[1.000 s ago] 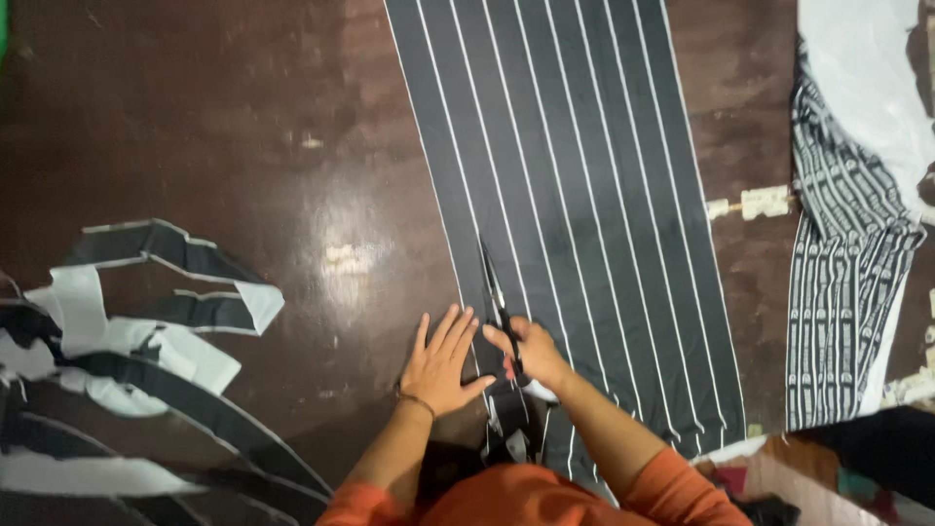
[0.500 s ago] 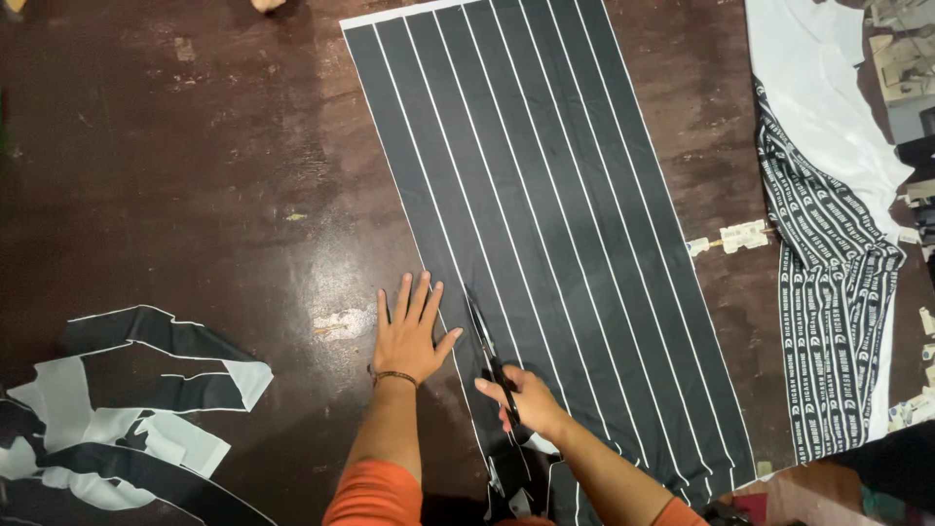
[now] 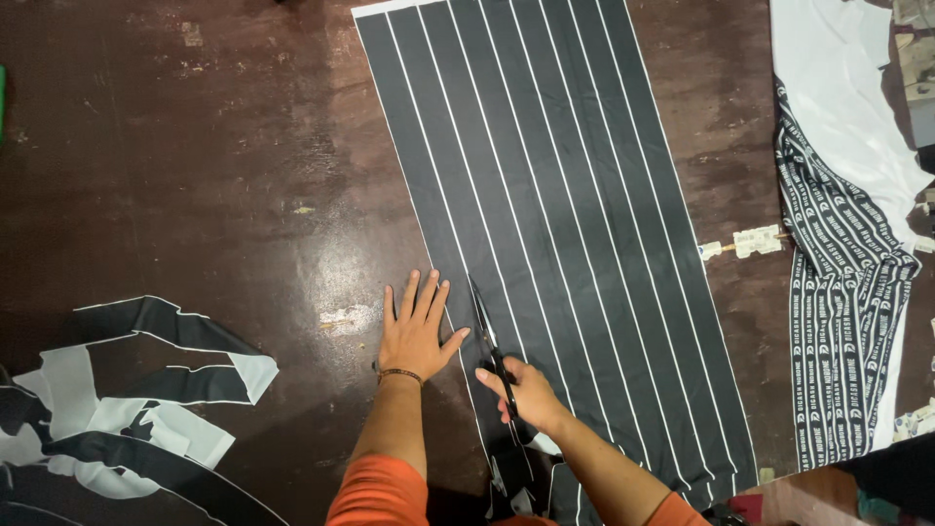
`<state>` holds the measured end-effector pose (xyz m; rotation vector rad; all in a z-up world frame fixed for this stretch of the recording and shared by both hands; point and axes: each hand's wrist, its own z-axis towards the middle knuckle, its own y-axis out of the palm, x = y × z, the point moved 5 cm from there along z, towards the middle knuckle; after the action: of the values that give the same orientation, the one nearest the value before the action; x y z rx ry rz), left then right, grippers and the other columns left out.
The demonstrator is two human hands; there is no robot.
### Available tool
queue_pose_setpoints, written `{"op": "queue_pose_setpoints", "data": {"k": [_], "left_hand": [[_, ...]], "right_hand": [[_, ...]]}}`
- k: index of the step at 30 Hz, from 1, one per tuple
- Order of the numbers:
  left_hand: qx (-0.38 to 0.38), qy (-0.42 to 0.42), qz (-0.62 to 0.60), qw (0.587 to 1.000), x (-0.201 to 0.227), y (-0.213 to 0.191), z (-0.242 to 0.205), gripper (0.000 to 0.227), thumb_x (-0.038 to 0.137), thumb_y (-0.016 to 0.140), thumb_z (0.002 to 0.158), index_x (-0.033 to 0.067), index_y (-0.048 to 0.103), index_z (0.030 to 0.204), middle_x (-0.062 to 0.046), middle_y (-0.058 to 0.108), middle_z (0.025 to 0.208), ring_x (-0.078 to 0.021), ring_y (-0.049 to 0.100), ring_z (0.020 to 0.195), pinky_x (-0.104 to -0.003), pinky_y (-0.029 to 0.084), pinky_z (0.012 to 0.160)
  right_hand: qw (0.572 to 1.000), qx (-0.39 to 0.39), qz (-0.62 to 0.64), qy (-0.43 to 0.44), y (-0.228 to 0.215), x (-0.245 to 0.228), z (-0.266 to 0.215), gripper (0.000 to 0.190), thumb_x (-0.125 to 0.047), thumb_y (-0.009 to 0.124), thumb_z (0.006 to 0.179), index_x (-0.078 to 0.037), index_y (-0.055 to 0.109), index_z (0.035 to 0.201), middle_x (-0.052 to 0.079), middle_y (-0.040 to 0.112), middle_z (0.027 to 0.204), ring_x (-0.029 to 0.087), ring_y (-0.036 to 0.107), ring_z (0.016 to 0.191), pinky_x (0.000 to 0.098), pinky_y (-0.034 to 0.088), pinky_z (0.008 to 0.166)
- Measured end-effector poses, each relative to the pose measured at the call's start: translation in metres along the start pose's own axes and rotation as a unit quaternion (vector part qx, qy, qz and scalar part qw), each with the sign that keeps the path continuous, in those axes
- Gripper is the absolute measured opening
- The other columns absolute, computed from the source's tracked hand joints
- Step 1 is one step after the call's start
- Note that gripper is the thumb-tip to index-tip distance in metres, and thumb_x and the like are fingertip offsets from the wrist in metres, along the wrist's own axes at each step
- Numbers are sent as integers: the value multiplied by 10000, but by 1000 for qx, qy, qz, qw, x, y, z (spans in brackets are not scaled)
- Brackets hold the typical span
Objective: The person cuts a large piece of black and white striped fabric into long strips using shears. They repeatedly fold and reposition the fabric on a wooden table to continue cutting along the stripes.
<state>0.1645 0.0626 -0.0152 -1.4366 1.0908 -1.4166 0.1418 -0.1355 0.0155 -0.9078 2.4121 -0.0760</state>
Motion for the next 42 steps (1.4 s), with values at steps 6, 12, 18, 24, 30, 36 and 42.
{"op": "queue_pose_setpoints", "data": {"k": [6,12,18,24,30,36,42], "left_hand": [[-4,-1,-11,1000,0,0,-1,802,716,427,916,222,349,1543,25,218,1678,-246,132,1550,-601,73,1242],[1,4,-6,1000,0,-2,-1,805,710,420,922,212,336,1549,39,224,1676,-247,126,1551,-599,77,1244],[-3,5,6,1000,0,0,-1,805,720,394,931,214,323,1553,36,207,1678,-252,110,1552,-604,63,1243],[-1,3,17,1000,-1,2,-1,811,734,373,928,234,306,1562,56,201,1677,-236,106,1551,-594,60,1249],[9,3,17,1000,0,-1,-1,815,732,405,915,229,326,1552,48,222,1672,-241,128,1549,-592,85,1249],[13,4,13,1000,-2,5,-1,859,731,453,880,223,314,1558,47,230,1670,-245,137,1549,-601,80,1249],[-6,2,3,1000,-4,11,-2,875,756,421,885,225,292,1568,49,212,1675,-246,120,1551,-603,66,1253]], "right_hand": [[1000,3,3,-7,0,-25,-10,471,-524,768,824,-67,654,830,135,655,548,202,683,435,230,494,447],[1000,9,9,-10,2,-27,0,445,-490,772,829,-63,649,808,131,637,531,202,667,411,211,471,411],[1000,9,22,-20,1,-31,6,453,-497,772,830,-59,653,816,142,637,531,205,669,415,217,474,404],[999,13,23,-17,-3,-49,6,436,-458,775,828,-40,653,826,169,634,542,217,658,410,216,455,393],[1000,18,17,-17,-1,-48,9,448,-473,772,826,-42,649,823,164,636,535,215,662,410,221,463,391],[1000,21,10,-18,-4,-56,25,460,-505,772,809,-60,663,845,166,650,563,225,673,435,224,472,420],[1000,21,5,-16,-2,-63,23,467,-496,772,811,-45,659,845,172,647,562,224,666,432,229,475,419]]}}
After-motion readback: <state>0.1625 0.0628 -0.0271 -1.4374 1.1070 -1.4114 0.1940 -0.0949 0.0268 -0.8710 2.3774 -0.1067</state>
